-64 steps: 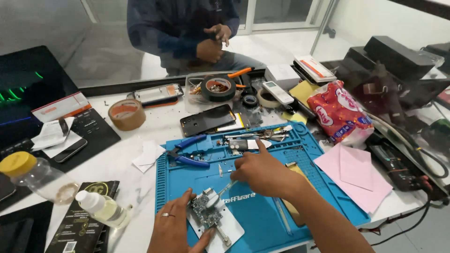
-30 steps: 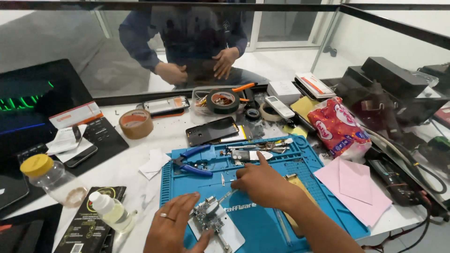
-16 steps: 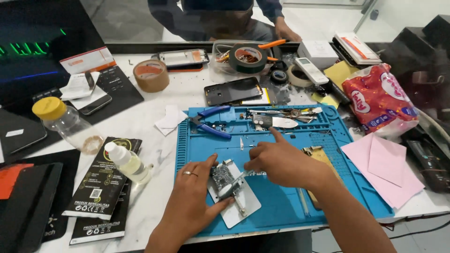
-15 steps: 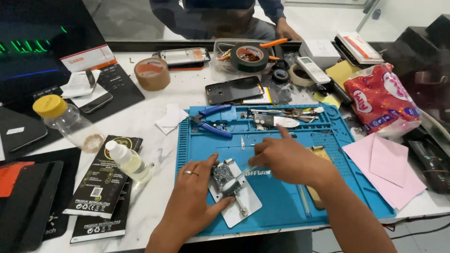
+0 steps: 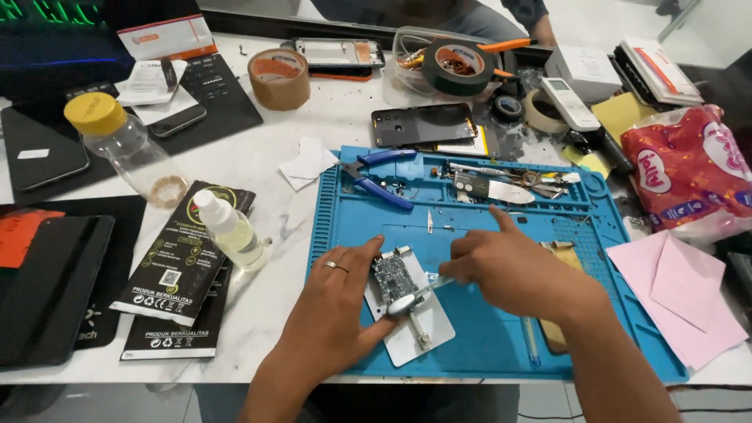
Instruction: Cleaning and scraping a mobile phone motherboard using a small brush on a repair mat.
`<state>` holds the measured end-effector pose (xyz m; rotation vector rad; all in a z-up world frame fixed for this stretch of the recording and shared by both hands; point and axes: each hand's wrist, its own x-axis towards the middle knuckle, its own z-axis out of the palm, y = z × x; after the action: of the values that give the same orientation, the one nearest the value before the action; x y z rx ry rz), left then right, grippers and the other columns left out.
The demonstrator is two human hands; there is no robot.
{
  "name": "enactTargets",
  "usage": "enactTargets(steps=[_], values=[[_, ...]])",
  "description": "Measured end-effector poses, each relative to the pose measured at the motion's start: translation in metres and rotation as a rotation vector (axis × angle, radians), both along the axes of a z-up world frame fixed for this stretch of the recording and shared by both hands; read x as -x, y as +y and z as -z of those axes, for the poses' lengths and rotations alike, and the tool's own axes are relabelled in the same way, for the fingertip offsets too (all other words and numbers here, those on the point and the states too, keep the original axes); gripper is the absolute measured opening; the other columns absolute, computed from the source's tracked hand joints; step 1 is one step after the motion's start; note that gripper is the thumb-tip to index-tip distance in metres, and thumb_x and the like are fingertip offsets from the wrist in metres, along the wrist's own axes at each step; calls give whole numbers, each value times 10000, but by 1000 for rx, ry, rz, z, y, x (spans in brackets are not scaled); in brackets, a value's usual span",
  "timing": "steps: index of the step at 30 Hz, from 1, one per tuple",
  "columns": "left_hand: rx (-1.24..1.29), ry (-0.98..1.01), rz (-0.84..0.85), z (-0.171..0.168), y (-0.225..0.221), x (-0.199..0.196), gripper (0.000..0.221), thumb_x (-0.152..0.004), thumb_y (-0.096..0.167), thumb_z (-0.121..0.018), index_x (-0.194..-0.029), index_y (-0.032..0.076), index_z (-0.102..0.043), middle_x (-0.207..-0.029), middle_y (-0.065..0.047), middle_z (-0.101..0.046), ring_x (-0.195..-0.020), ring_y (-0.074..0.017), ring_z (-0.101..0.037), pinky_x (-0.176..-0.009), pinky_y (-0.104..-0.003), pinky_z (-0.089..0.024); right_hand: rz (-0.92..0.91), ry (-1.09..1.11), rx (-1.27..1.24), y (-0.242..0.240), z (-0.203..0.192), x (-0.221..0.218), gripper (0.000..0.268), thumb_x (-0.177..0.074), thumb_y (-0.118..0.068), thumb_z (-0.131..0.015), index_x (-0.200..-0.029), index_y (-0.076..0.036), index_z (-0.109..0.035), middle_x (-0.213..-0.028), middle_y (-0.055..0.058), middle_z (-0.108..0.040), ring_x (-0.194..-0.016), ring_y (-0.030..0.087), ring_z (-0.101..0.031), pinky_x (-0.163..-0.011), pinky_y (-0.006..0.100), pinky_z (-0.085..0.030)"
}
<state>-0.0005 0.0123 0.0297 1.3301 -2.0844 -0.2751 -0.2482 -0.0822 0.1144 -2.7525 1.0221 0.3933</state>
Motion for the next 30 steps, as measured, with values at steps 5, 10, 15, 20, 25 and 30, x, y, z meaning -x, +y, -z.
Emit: enactTargets(steps=[5,10,15,20,25,30], values=[[2,-25,9,3,0,-1,975,-799,424,-835,-1523,9,-331,-1304,-176,-577,-1199,-386,-531,-1101,-520,-350,241,177,-1,-5,-9,10,649,-724,137,-523,-1172,-274,-749,-1070,-48,-710,-1164,160,-605,-1239,769,13],[-3,-7,21,1,-2,-1,984,-763,343,-855,-1523,3,-330,-1293,-158,-581,-1212,-368,-525,-1098,-517,-354,45,32,-75,0,3,4,511,-775,109,-574,-1132,-193,-781,-1022,23,-704,-1024,231,-679,-1159,830,-32],[3,-10,19,5,0,-1,978,-808,426,-829,-1520,-17,-326,-1284,-161,-577,-1201,-347,-540,-1128,-518,-341,147,115,25,-1,6,6,627,-710,168,-509,-1108,-241,-769,-996,-17,-707,-1055,200,-661,-1148,848,-92],[-1,9,32,2,0,-2,969,-811,414,-832,-1521,-5,-323,-1293,-162,-571,-1225,-356,-522,-1115,-533,-334,-28,-50,78,4,12,-9,587,-669,175,-546,-1087,-167,-776,-922,24,-724,-972,274,-637,-1113,863,-122],[30,3,35,2,2,-1,958,-817,420,-819,-1514,-19,-330,-1258,-156,-580,-1210,-345,-537,-1121,-529,-340,15,-29,165,-2,20,-7,584,-716,140,-568,-1172,-184,-733,-1048,32,-729,-1050,305,-637,-1087,829,-196],[-38,8,46,-4,-1,-1,982,-840,492,-789,-1536,11,-289,-1367,-168,-546,-1237,-372,-514,-1112,-542,-328,8,-53,195,-4,18,-3,484,-740,122,-583,-1093,-165,-747,-901,39,-688,-857,300,-620,-1069,842,-217]])
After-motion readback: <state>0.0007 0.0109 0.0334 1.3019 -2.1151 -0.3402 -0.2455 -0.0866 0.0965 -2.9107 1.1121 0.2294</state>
